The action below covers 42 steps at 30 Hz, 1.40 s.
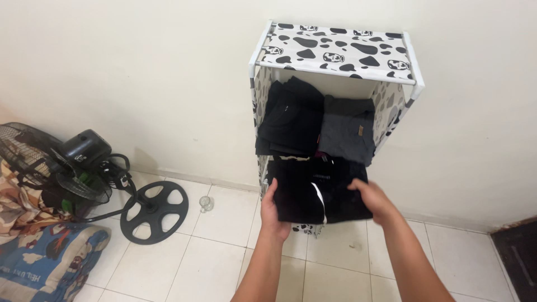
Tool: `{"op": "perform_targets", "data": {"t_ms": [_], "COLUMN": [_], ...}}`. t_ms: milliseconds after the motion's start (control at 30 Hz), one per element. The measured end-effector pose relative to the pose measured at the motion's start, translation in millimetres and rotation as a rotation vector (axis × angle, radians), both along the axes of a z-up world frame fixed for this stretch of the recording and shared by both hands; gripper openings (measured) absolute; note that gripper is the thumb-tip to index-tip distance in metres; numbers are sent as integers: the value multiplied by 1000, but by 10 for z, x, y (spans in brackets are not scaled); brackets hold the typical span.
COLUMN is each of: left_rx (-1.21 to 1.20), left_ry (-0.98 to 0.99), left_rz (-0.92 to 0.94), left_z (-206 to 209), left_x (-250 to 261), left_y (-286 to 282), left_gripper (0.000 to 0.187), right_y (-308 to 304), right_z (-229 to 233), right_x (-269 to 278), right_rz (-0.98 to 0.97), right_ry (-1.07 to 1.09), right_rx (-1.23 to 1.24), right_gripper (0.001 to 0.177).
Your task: The person picks up folded clothes from a wooden table and places them onto a three-tiered fabric shelf. They handle shirts and jeans one by one, arranging them on the shelves.
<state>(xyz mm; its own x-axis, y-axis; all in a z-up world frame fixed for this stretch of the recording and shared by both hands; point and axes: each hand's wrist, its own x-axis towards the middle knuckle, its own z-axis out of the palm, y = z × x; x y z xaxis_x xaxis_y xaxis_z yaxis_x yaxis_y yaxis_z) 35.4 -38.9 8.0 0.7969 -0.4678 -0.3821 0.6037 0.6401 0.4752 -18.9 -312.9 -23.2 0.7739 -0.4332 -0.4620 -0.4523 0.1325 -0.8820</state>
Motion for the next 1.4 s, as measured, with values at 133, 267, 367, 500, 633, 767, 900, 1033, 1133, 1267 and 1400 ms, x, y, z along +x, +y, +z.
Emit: {"op": "perform_targets", "data": {"t_ms": [133,267,367,500,633,767,900,1033,1133,1267,1400], "left_rx": [217,322,344,278,293,322,501,982,987,1112,1483], "left_ry": [-51,-220,-275,-242,-246,-354,-276,-386,-760,-1371,-1496], "left_rz": [93,148,110,117,125,171,141,196,348,479,361], "left_z": [35,41,59,45,-25,-39,147,350,428,378,150], "left_x": [197,395,585,909,1301,1597,1684,1487,1479,1863,2246], "left_y": [-161,-309,-461,-661,-805,-838,-676,-507,-525,-750,-1003], "left_gripper": [65,57,48,33,24,25,28,50,24,29,43], "right_y": [-227,-279,-288,-360,-441,-496,-427,-287,-29,196,226], "right_z": [240,594,884,1113,1060,911,749,599,513,411,262], "right_x": [541,1090,1566,2287,3017,3581,3819,3605,3316,2891,2705], "right_rz": [94,177,157,261,295,277,330,434,357,263,277], "right_ry": [-187,-376,-245,-212,-223,-337,-302,40,-35,-561,-610], "right_rx": [-334,-692,-1007,-1397,-1466,-1467,-1448,-1382,-1400,-1204,-1234], "right_gripper": [40,53,57,43,41,44,50,57,61,59,54]}}
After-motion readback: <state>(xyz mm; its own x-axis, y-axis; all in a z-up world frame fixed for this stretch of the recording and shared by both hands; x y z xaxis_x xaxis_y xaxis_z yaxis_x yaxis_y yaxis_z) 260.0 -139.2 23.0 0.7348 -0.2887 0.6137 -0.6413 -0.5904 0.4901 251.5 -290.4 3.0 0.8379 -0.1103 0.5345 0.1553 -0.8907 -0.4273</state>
